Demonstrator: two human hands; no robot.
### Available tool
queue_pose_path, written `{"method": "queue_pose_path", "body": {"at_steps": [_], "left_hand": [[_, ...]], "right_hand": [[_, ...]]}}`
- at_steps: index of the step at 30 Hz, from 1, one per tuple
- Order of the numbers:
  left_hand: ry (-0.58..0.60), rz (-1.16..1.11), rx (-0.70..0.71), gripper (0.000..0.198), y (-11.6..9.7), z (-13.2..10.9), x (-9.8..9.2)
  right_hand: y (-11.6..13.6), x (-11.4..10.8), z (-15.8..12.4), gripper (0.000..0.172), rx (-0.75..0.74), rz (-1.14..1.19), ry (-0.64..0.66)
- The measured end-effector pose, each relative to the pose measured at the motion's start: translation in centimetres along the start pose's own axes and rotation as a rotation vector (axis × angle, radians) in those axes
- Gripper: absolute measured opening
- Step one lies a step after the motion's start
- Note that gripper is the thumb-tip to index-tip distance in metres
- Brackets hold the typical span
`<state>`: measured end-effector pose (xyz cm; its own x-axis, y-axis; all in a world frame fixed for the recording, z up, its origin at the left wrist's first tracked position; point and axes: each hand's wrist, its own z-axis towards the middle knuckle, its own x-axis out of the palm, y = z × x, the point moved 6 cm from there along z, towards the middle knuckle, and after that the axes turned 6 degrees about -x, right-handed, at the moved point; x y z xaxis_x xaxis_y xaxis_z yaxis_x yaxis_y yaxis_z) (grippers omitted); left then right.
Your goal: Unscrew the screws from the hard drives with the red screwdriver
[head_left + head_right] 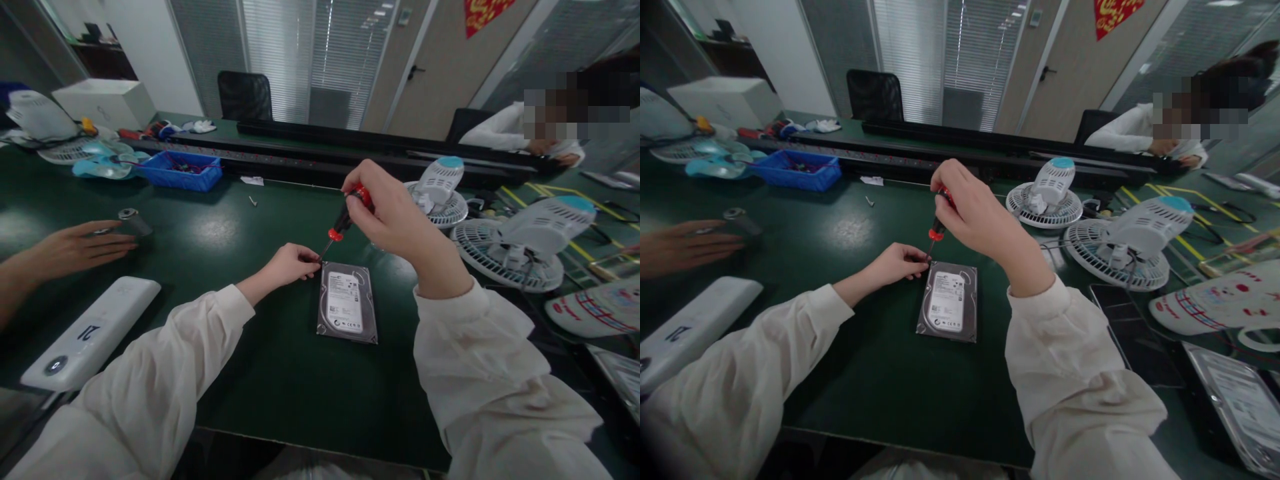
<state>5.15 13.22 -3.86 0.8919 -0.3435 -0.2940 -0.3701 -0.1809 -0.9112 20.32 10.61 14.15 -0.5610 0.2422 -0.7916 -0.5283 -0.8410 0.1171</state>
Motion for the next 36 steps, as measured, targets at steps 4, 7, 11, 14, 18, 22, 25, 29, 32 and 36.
{"method": "queue_pose_path", "body": {"at_steps": [4, 7, 11, 14, 18, 22, 25, 29, 32, 36], "left_hand": [[0.004, -0.011, -0.005, 0.020, 0.0, 0.0, -0.2], [0.006, -0.004, 0.018, 0.019, 0.0, -0.2, 0.1], [-0.008, 0.049, 0.090, 0.021, -0.1, -0.7, 0.4], [-0.045, 0.119, 0.169, 0.020, -0.3, -1.1, 0.3], [-0.063, 0.139, 0.212, 0.018, -0.5, -1.3, 0.4], [-0.062, 0.126, 0.181, 0.018, -0.4, -1.0, 0.4], [-0.055, 0.114, 0.161, 0.018, -0.5, -1.0, 0.4], [-0.064, 0.106, 0.144, 0.017, -0.7, -1.1, 0.4], [-0.056, 0.106, 0.131, 0.018, -0.8, -1.1, 0.4], [-0.046, 0.110, 0.124, 0.019, -0.7, -1.0, 0.5]], "right_hand": [[-0.8, -1.9, -0.2, 0.005, 0.073, -0.041, -0.096], [-1.1, -3.5, -0.5, 0.004, 0.098, -0.085, -0.174], [-1.5, -4.3, -0.8, 0.011, 0.098, -0.129, -0.193], [-1.9, -3.8, -0.8, 0.010, 0.113, -0.130, -0.153], [-1.9, -3.1, -0.7, 0.009, 0.098, -0.121, -0.116], [-1.6, -2.4, -0.5, 0.010, 0.100, -0.092, -0.071], [-1.5, -2.2, -0.5, 0.010, 0.099, -0.093, -0.060], [-1.4, -2.0, -0.4, 0.011, 0.093, -0.103, -0.061], [-1.5, -1.9, -0.4, 0.015, 0.084, -0.111, -0.062], [-1.5, -1.8, -0.3, 0.018, 0.049, -0.119, -0.081]]}}
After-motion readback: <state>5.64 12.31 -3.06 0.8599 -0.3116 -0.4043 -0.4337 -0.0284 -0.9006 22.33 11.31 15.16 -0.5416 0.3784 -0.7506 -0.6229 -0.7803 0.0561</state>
